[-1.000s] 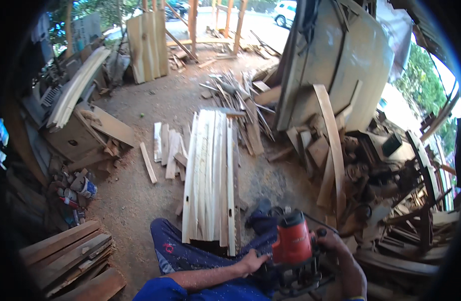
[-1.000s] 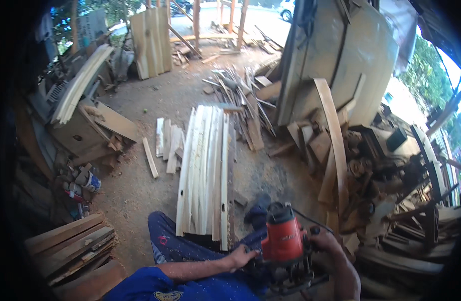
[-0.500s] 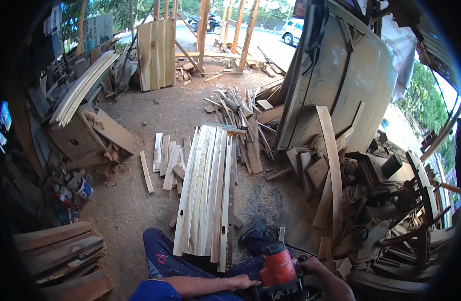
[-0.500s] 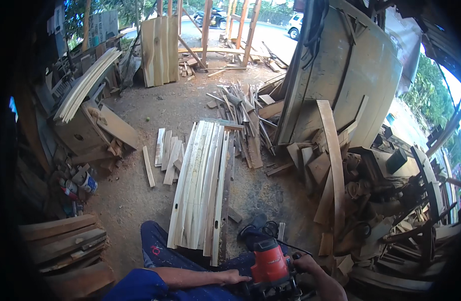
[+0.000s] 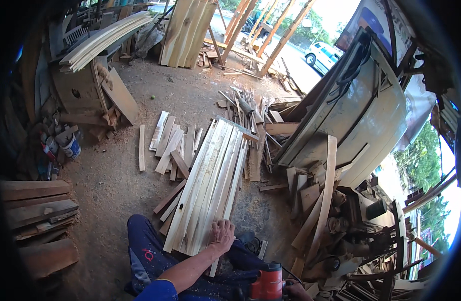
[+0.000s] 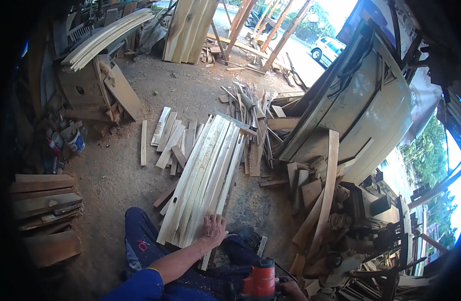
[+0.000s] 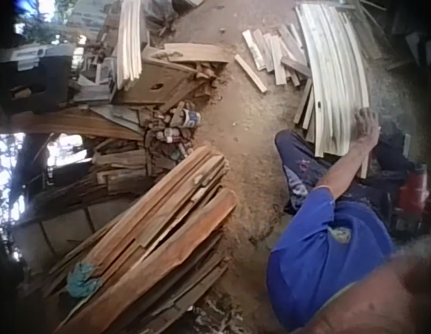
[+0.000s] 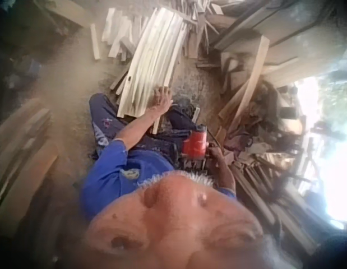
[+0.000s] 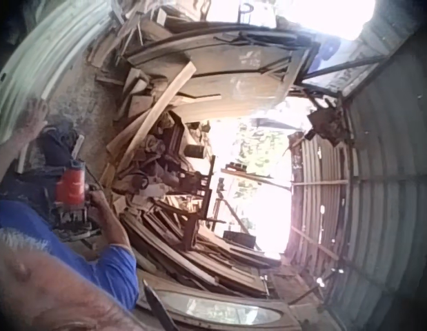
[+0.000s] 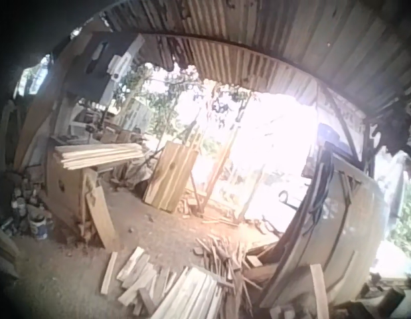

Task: The person uses a handheld router to cut grooves or shape the edges of several long wooden planks. They move the router steadily along the length of each board, creating visible wood shavings and dust.

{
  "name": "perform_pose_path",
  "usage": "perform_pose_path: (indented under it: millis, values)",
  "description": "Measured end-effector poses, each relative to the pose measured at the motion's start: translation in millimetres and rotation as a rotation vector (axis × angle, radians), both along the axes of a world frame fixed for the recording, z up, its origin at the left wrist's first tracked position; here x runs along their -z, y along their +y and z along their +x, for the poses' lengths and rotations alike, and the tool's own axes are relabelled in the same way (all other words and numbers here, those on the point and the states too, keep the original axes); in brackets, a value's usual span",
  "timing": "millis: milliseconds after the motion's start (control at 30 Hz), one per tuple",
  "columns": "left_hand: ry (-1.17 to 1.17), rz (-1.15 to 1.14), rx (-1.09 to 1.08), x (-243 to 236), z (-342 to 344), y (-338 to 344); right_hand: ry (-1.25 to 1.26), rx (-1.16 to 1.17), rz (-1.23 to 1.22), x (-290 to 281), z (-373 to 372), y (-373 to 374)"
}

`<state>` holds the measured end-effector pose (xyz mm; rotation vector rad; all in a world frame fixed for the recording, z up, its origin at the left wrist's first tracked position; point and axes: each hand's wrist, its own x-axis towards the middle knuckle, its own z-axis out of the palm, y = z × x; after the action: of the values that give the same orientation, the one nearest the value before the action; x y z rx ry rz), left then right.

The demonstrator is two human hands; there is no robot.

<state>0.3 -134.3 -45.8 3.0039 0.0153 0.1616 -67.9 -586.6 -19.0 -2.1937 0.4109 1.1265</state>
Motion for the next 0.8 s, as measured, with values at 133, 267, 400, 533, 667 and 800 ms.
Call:
perform_pose_path:
  millis: [133, 267, 400, 533, 667, 800]
  values:
    - [-0.031, -0.078, -0.076, 28.3, 15.1, 7.9, -0.007, 0.049, 0.01, 4.4, 0.9, -0.9]
    - [-0.128, -0.131, -0.148, 32.2, 27.9, 18.8, -0.032, 0.085, 0.027, 4.9, 9.4, 4.9]
    - [-0.155, -0.133, -0.134, 35.0, 26.4, 16.7, -0.051, 0.101, 0.098, 23.8, 23.6, 50.7]
    - [-0.2, -0.179, -0.103, 39.8, 23.1, 15.8, -0.055, 0.092, 0.138, 28.9, 43.3, 94.5]
    - [-0.143, -0.118, -0.07, 38.2, 31.2, 18.6, -0.048, 0.086, 0.123, 22.9, 54.1, 99.7]
    - [-0.052, -0.101, -0.011, 30.8, 34.1, 17.9, -0.047, 0.098, 0.087, 11.7, 53.1, 86.5]
